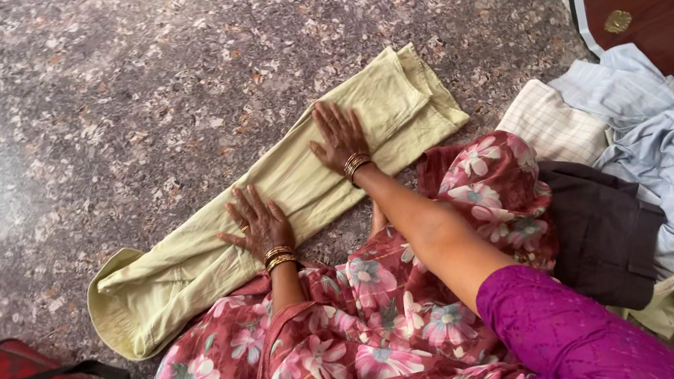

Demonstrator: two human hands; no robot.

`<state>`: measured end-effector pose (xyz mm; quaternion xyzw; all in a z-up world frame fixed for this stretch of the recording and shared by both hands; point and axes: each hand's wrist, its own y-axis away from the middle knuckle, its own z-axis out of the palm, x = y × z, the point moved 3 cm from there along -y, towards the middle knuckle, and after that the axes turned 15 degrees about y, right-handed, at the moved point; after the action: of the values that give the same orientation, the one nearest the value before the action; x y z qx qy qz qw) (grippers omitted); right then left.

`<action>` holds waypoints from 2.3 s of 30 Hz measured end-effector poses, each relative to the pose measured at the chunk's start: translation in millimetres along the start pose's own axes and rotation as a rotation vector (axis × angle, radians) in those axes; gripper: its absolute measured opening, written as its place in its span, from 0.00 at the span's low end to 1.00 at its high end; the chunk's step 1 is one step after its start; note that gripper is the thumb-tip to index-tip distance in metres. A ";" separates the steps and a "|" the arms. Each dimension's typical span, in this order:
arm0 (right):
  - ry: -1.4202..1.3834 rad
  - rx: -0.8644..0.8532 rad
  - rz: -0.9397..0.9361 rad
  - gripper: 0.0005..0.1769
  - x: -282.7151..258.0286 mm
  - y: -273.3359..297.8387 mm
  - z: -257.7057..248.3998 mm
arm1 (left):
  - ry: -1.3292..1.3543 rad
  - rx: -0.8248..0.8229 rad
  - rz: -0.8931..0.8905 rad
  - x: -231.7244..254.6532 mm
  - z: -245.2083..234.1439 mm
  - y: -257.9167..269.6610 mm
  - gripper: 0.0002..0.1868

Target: The person folds a light green shirt and a pair of dark trousers by hand while sitting on the floor and places the folded shirt into a red patterned bag.

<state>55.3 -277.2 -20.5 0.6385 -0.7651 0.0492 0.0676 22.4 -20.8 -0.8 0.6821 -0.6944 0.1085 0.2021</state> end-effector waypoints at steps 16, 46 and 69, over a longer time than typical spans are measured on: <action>0.058 -0.150 0.284 0.44 171.1 -20.3 13.7 | -0.002 -0.031 -0.014 -8.8 7.6 -2.6 0.33; -0.173 0.209 -0.062 0.39 106.9 33.5 11.0 | -0.116 0.112 -0.215 -140.6 -40.6 -11.7 0.34; -0.134 0.179 -0.058 0.38 105.6 32.3 7.9 | -0.065 0.261 -0.454 -224.8 -61.6 -46.6 0.38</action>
<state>4.7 -375.1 -10.4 0.6658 -0.7415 0.0723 -0.0396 74.1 206.4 -47.9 0.8438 -0.5099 0.1271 0.1090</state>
